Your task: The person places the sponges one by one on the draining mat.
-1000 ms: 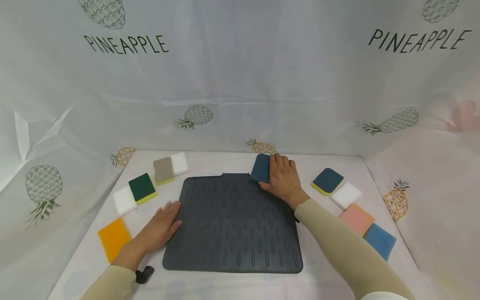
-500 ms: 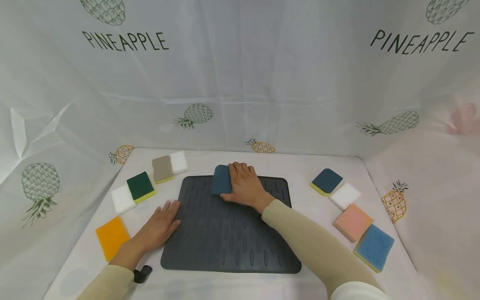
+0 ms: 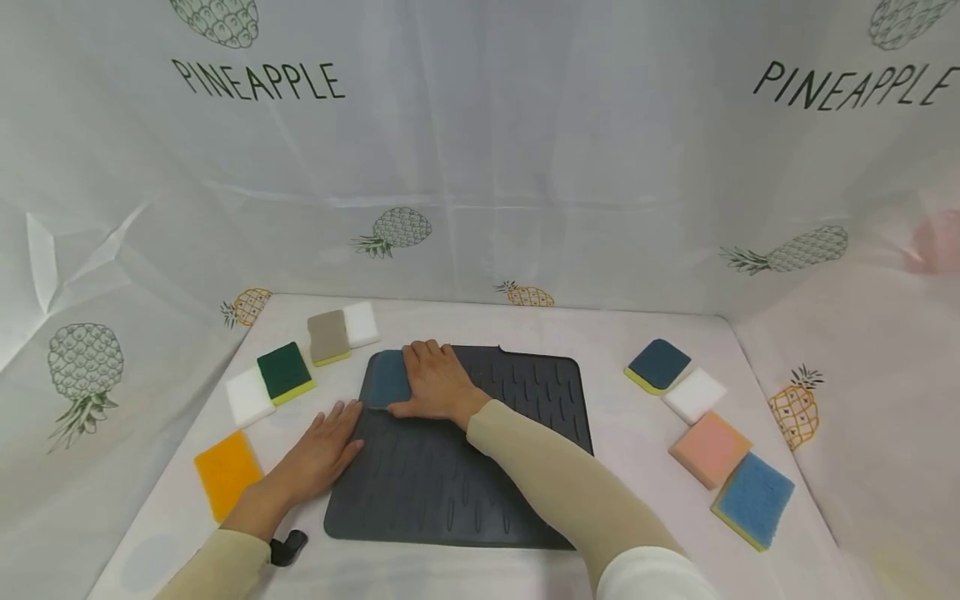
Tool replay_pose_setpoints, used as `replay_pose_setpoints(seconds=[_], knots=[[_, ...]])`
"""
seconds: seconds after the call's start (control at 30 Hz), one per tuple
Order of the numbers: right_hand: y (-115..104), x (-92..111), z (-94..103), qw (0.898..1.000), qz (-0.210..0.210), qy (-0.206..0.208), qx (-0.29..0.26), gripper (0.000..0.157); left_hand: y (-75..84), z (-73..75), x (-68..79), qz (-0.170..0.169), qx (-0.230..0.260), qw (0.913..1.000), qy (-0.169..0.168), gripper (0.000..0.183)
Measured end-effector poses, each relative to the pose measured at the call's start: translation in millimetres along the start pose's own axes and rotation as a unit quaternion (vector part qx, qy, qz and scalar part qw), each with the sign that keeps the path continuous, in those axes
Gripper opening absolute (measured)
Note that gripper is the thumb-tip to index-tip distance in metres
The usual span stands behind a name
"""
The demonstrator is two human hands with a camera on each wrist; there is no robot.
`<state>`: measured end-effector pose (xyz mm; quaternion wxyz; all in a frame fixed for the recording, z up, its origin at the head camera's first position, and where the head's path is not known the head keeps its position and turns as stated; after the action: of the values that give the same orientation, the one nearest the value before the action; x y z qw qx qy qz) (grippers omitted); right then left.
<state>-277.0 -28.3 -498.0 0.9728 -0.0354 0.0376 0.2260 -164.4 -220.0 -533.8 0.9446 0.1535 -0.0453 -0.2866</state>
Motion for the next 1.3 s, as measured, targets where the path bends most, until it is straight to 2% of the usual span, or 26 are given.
replay_pose_setpoints(seconds=[0.4,0.97,1.3], knots=[[-6.5,-7.7,-10.9,0.999,-0.001,-0.033,-0.003,0.104,1.6,2.1,0.4,0.004,0.004,1.0,-0.005,0.07],[-6.4,-8.6,-13.0,0.999,-0.003,-0.044,-0.001,0.104,0.8,2.5,1.2,0.006,0.007,0.9999,-0.008,0.07],[-1.3,-4.8,-7.3,0.999,-0.007,-0.052,-0.005,0.112,0.3,1.0,1.8,0.008,0.009,0.9999,-0.007,0.07]])
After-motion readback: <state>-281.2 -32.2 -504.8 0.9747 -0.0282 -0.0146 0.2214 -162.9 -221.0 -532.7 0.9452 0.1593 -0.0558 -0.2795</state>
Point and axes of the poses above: each hand's wrist, its own x-axis away from the middle knuckle, its own z-axis out of the back of the hand, y = z × x, the point moved 5 cm from there along -x, towards the middle knuckle, and after that the axes turned 15 degrees about -z, right-handed, at the moved point
